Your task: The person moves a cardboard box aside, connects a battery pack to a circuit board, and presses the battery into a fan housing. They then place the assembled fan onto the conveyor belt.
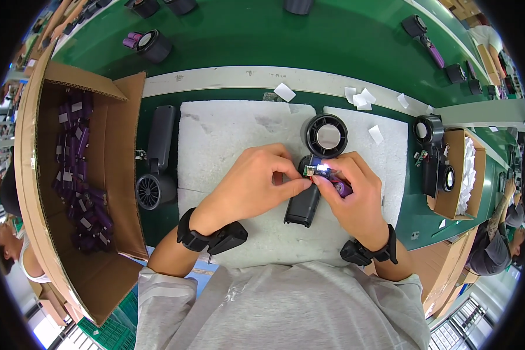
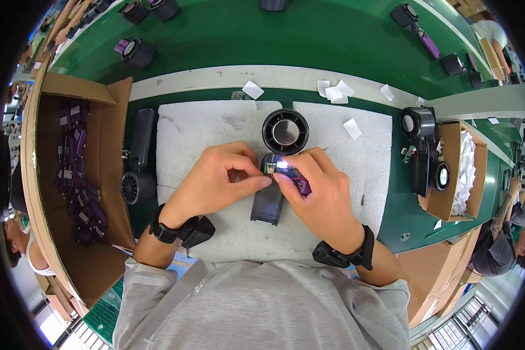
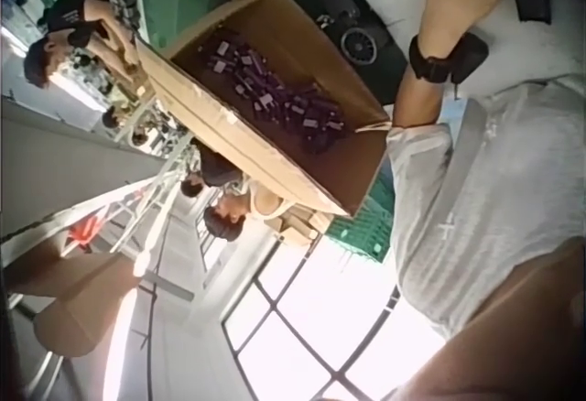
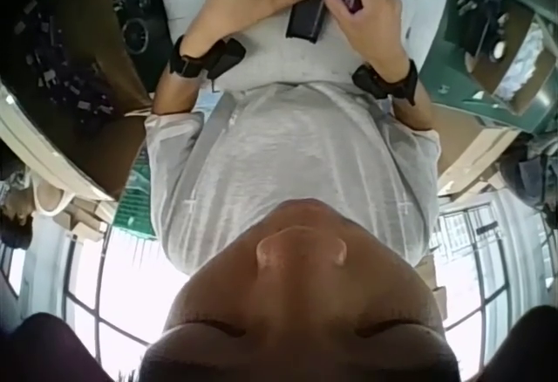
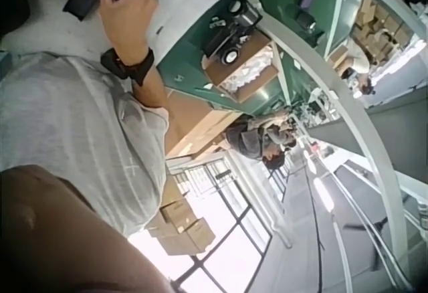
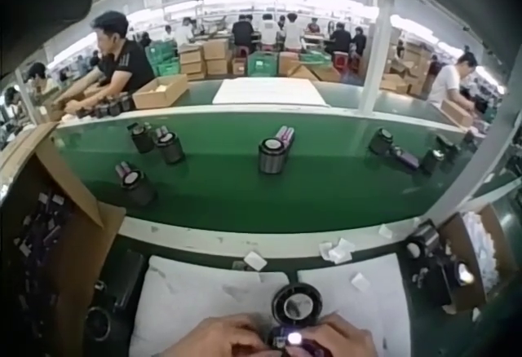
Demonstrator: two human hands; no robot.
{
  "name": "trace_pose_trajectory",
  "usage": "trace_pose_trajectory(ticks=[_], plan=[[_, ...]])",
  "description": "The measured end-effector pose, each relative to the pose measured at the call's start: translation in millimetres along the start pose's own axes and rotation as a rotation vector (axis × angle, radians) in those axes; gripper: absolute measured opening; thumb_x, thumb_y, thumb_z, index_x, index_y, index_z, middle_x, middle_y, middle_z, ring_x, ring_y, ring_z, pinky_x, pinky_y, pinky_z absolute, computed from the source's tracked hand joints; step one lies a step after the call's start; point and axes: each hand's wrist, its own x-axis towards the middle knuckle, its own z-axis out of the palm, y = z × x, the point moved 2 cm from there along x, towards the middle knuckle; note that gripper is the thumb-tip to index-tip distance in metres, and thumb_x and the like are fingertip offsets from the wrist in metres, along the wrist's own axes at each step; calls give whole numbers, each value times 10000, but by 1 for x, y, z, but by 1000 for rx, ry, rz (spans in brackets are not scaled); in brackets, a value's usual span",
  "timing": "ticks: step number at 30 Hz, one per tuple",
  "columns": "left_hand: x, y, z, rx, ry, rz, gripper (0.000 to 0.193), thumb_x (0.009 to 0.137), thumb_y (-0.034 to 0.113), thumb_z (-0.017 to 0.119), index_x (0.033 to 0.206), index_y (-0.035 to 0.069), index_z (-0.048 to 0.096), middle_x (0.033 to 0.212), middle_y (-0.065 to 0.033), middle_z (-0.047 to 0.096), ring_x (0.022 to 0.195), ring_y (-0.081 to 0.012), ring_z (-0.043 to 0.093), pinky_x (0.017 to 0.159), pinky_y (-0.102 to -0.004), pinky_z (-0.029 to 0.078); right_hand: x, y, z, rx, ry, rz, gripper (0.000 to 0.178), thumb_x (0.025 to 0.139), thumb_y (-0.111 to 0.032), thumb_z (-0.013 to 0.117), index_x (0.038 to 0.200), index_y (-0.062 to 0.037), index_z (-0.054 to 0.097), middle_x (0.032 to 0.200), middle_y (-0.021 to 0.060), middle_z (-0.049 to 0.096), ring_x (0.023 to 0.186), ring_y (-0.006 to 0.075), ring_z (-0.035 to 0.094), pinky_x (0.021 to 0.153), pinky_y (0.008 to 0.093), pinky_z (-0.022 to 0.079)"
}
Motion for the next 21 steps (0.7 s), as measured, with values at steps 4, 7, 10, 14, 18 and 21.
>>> trace_pose_trajectory(ticks=[4,7,10,14,18,21], plan=[[0,-7,4,-125,31,-8,135,727,59,753,822,1,676,793,-94,630,665,-203,633,602,-315,486,-2,1,-1,41,5,-26,208,758,-1,733,947,-24,650,885,112,632,697,210,660,597,284,519],[1,-9,8,-319,45,-85,225,726,29,747,894,11,600,799,-101,637,664,-207,652,590,-318,493,-3,-2,-2,-4,-2,-67,211,751,2,721,949,-32,657,890,115,628,699,235,656,600,298,523],[3,-6,14,-285,41,-90,286,726,16,746,927,29,542,804,-103,641,665,-213,663,586,-323,499,-4,-4,-3,-39,-22,-71,206,748,-2,720,942,-37,660,890,116,622,694,244,648,592,306,521],[3,-4,16,-250,25,-96,338,727,14,747,957,45,502,804,-103,642,667,-221,670,589,-330,505,-3,-2,-1,-61,5,-92,199,743,-2,724,930,-37,665,880,112,617,683,241,636,578,307,511],[4,-4,19,-226,25,-99,355,739,4,755,968,51,488,773,-73,637,675,-147,646,612,-271,498,-3,-4,0,-60,30,-98,193,738,4,729,921,-28,674,864,107,612,670,231,622,563,301,498],[3,-5,19,-217,24,-103,359,746,-1,758,972,52,484,764,-57,634,679,-110,633,627,-241,496,-5,-6,-1,-64,37,-89,193,737,10,732,920,-21,680,857,106,612,663,225,615,557,295,491]])
